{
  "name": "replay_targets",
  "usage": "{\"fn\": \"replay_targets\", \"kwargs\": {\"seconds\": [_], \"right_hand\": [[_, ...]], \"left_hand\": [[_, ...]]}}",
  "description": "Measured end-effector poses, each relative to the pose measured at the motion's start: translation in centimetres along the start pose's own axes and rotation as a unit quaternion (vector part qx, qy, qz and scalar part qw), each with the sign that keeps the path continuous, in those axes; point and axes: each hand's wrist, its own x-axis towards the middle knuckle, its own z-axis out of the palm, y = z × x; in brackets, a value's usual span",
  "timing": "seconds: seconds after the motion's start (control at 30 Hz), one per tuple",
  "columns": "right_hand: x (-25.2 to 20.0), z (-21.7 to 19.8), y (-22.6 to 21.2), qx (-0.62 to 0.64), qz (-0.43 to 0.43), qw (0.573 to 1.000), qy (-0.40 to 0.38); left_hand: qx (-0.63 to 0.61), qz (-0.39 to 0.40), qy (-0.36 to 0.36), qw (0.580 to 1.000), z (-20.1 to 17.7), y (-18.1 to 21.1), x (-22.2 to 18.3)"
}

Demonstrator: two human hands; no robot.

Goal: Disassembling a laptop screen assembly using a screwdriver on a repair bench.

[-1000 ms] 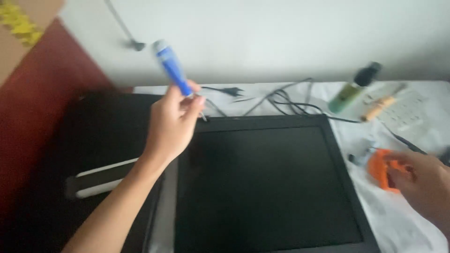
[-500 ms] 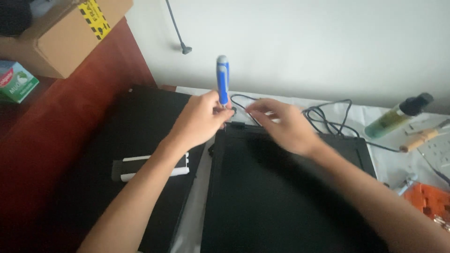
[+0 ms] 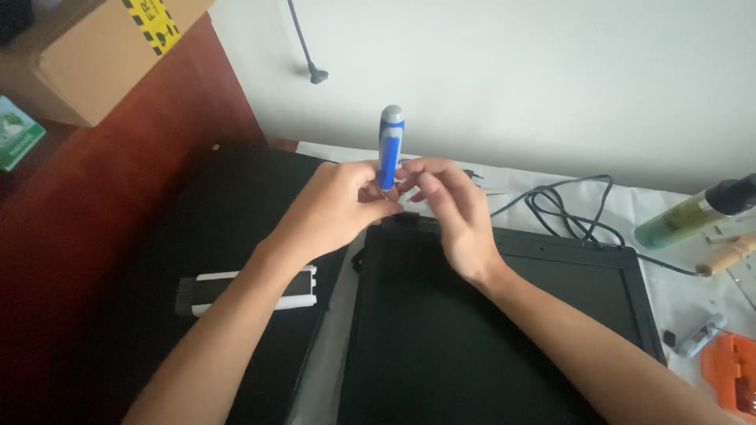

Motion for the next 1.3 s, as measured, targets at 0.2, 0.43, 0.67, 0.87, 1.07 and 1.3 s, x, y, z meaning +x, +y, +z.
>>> {"fn": "replay_targets", "kwargs": {"seconds": [0.2,0.43,0.67,0.87,1.07,1.3], "right_hand": [[-0.2,1.0,0.6,-0.008,-0.048,0.999,0.015],[0.1,1.6,-0.4,-0.083,-0.014,0.995,0.052],[0.1,1.5,1.9,-0.076,-0.028,0.995,0.051],[0.3,1.5,0.3,-0.101,-0.078,0.992,0.011],[0.0,0.7,0.8,-0.124,-0.118,0.984,-0.043],[0.0,0.0,1.3,-0.110,-0.031,0.987,-0.110]], "left_hand": [[0.027,-0.002,0.008,1.000,0.6,-0.4,0.2],[0.028,-0.008,0.012,1.000,0.8,-1.3,0.5],[-0.016,-0.005,-0.012,1.000,0.8,-1.7,1.0],[-0.062,-0.004,-0.091,0.994,-2.1,0.6,-0.4],[-0.054,0.044,-0.049,0.996,-2.6,0.2,-0.4],[-0.160,0.082,-0.052,0.982,-2.6,-1.3,0.2]]}}
